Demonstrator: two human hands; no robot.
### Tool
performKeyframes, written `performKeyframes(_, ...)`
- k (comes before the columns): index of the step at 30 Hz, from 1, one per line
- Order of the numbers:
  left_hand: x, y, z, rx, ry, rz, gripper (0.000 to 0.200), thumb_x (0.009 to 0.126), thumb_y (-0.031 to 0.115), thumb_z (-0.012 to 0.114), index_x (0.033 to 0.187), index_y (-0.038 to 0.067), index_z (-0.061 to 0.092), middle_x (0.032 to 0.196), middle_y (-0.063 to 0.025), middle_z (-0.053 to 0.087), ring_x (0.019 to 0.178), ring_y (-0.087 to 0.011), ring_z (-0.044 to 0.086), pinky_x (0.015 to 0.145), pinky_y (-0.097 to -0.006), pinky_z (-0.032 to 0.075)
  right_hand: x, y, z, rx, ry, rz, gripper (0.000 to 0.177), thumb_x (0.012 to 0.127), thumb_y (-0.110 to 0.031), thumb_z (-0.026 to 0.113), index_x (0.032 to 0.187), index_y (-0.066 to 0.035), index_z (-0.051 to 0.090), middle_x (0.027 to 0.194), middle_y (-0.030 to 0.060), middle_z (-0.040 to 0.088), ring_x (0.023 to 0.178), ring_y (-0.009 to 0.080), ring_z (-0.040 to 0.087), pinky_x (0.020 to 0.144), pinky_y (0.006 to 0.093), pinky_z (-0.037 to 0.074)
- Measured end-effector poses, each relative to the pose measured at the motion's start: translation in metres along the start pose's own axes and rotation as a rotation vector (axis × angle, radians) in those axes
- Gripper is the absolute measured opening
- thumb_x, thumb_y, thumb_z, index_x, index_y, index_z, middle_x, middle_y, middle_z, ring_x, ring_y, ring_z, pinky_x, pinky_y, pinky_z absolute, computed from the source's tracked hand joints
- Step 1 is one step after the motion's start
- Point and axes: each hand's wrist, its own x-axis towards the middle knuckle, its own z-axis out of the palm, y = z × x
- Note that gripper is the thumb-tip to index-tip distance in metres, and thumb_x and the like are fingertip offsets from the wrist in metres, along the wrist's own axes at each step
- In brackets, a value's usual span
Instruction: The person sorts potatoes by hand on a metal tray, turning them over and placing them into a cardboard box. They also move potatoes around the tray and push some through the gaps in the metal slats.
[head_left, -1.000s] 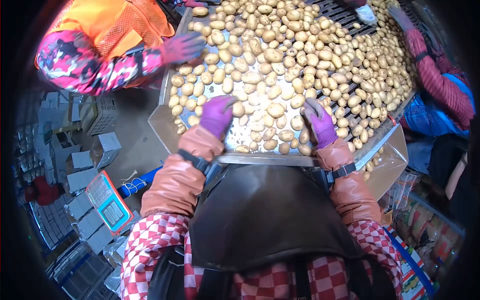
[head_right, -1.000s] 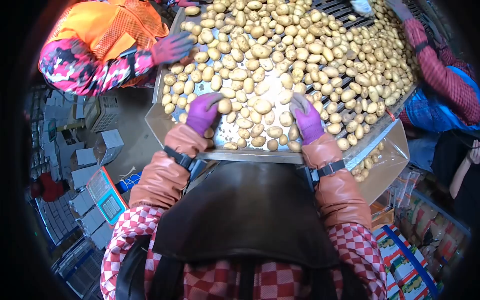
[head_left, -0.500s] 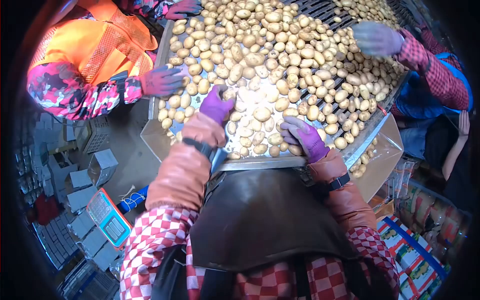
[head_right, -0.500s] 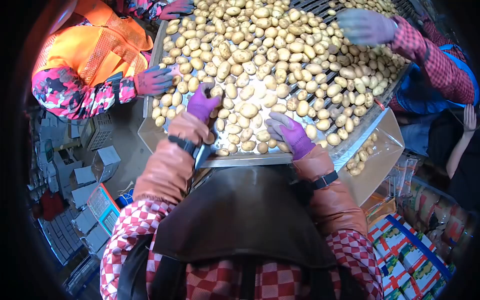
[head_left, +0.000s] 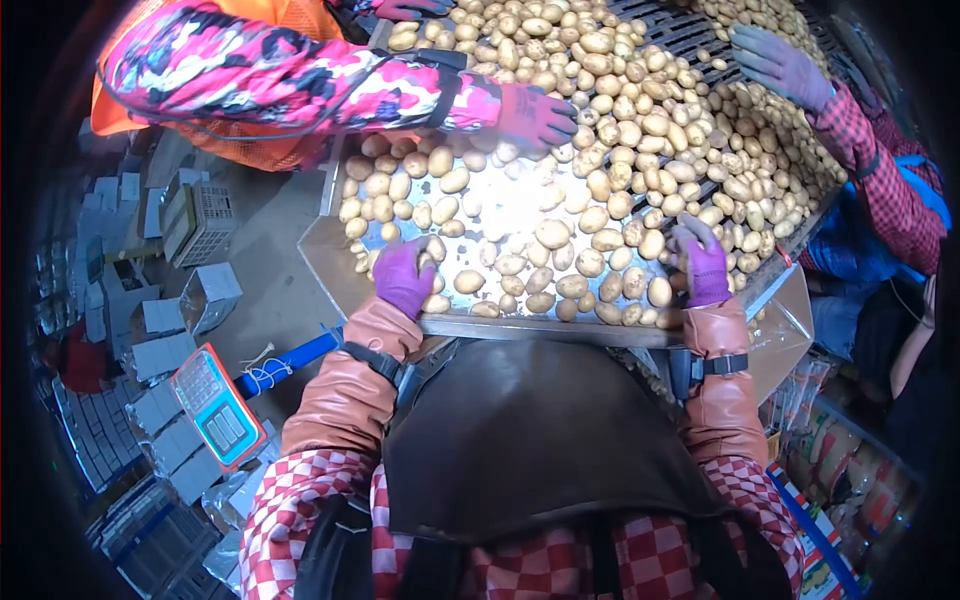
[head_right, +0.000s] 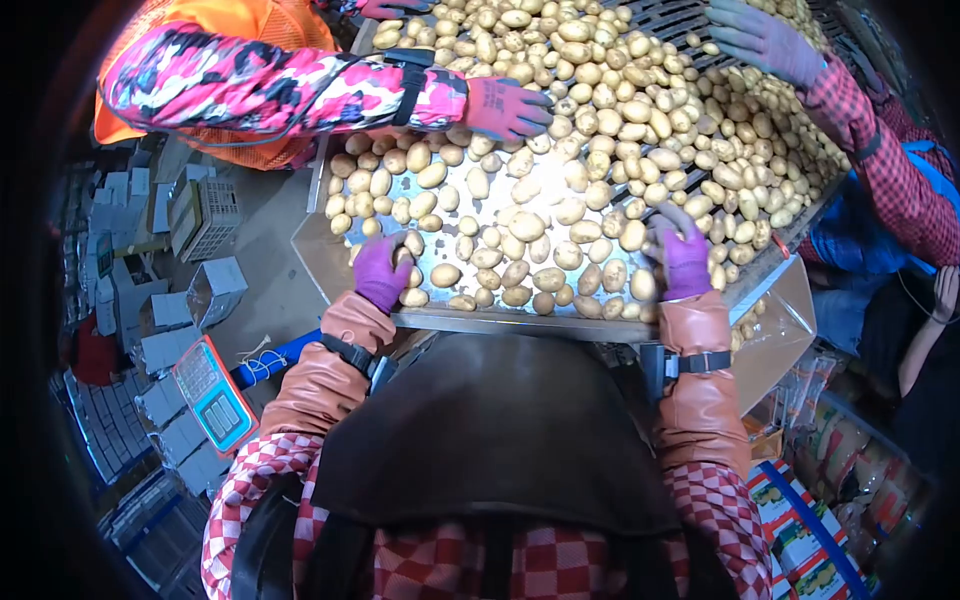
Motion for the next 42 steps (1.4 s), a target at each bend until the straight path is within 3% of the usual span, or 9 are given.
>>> performKeyframes(6,0.029,0.071,0.012,-0.172,-0.056,0.526,0.029,0.075,0.020,0.064,0.101,0.006,0.063,0.096,-0.0154,0.062,0.090,-0.0362,0.058,0.078,-0.0448,0.046,-0.006,0.064,0.068,-1.486,-0.143,-0.745,0.044,0.076,-0.009,0.058,0.120,-0.016,0.064,0.123,0.0197,0.057,0.116,0.0367,0.053,0.096,0.0482,0.042)
performKeyframes(7,0.033,0.080,0.024,-0.232,-0.006,0.687,0.033,0.076,0.023,0.064,0.106,0.007,0.061,0.106,-0.0154,0.061,0.096,-0.0348,0.057,0.082,-0.0454,0.045,-0.020,0.039,0.099,-1.553,-0.434,-0.440,0.046,0.075,-0.012,0.060,0.120,-0.019,0.063,0.126,0.0185,0.055,0.118,0.0366,0.050,0.099,0.0500,0.039)
performKeyframes(12,0.080,0.086,0.031,0.058,-0.075,0.500,0.044,0.072,0.033,0.070,0.110,0.010,0.062,0.126,-0.0152,0.055,0.114,-0.0357,0.051,0.098,-0.0489,0.038,-0.012,0.016,0.121,-0.917,-0.810,-0.592,0.044,0.075,-0.007,0.055,0.119,-0.008,0.062,0.113,0.0195,0.061,0.106,0.0381,0.059,0.093,0.0419,0.048)
performKeyframes(18,0.061,0.006,0.010,0.053,0.154,0.340,0.021,0.077,0.028,0.067,0.093,0.014,0.068,0.121,-0.0115,0.059,0.104,-0.0327,0.058,0.085,-0.0465,0.046,0.024,-0.001,0.087,-0.519,-0.288,-0.660,0.045,0.077,0.002,0.054,0.121,-0.005,0.062,0.121,0.0204,0.061,0.117,0.0343,0.056,0.101,0.0386,0.045)
performKeyframes(23,0.085,0.042,-0.012,-0.040,0.233,0.265,0.012,0.079,0.018,0.063,0.087,0.009,0.064,0.085,-0.0133,0.063,0.080,-0.0358,0.061,0.071,-0.0456,0.048,0.039,0.014,0.081,-1.445,-0.149,-0.771,0.046,0.078,-0.006,0.060,0.124,-0.006,0.058,0.136,0.0232,0.048,0.126,0.0439,0.046,0.103,0.0495,0.042)
performKeyframes(28,0.177,0.079,0.019,-0.213,0.292,0.251,0.024,0.085,0.018,0.057,0.107,0.012,0.065,0.102,-0.0149,0.066,0.091,-0.0367,0.063,0.078,-0.0465,0.051,0.002,0.022,0.118,-1.163,-0.729,-0.878,0.035,0.093,-0.020,0.052,0.126,-0.011,0.059,0.133,0.0190,0.051,0.122,0.0319,0.052,0.098,0.0427,0.046)
performKeyframes(34,0.219,0.102,0.020,0.184,-0.423,-0.241,0.056,0.082,0.041,0.065,0.129,0.016,0.049,0.111,-0.0197,0.066,0.102,-0.0377,0.063,0.086,-0.0468,0.050,0.016,0.021,0.098,-0.043,-0.675,0.071,0.039,0.092,-0.007,0.052,0.131,-0.006,0.055,0.119,0.0138,0.061,0.109,0.0209,0.059,0.084,0.0354,0.052)
performKeyframes(40,0.168,0.102,0.016,-0.808,-0.180,-0.173,0.051,0.081,0.025,0.071,0.126,0.006,0.054,0.097,-0.0094,0.068,0.083,-0.0144,0.064,0.075,-0.0281,0.053,-0.012,-0.008,0.086,0.367,-0.674,0.571,0.075,0.088,-0.047,0.062,0.146,-0.010,0.034,0.128,0.0142,0.055,0.116,0.0264,0.055,0.093,0.0368,0.046)
performKeyframes(42,0.133,0.138,0.000,-0.488,-0.476,-0.046,0.052,0.082,0.025,0.071,0.127,0.006,0.055,0.103,-0.0102,0.067,0.092,-0.0172,0.063,0.082,-0.0307,0.052,-0.022,0.001,0.085,0.513,-0.684,0.561,0.075,0.090,-0.046,0.060,0.149,-0.011,0.028,0.131,0.0139,0.051,0.118,0.0277,0.054,0.093,0.0361,0.046)
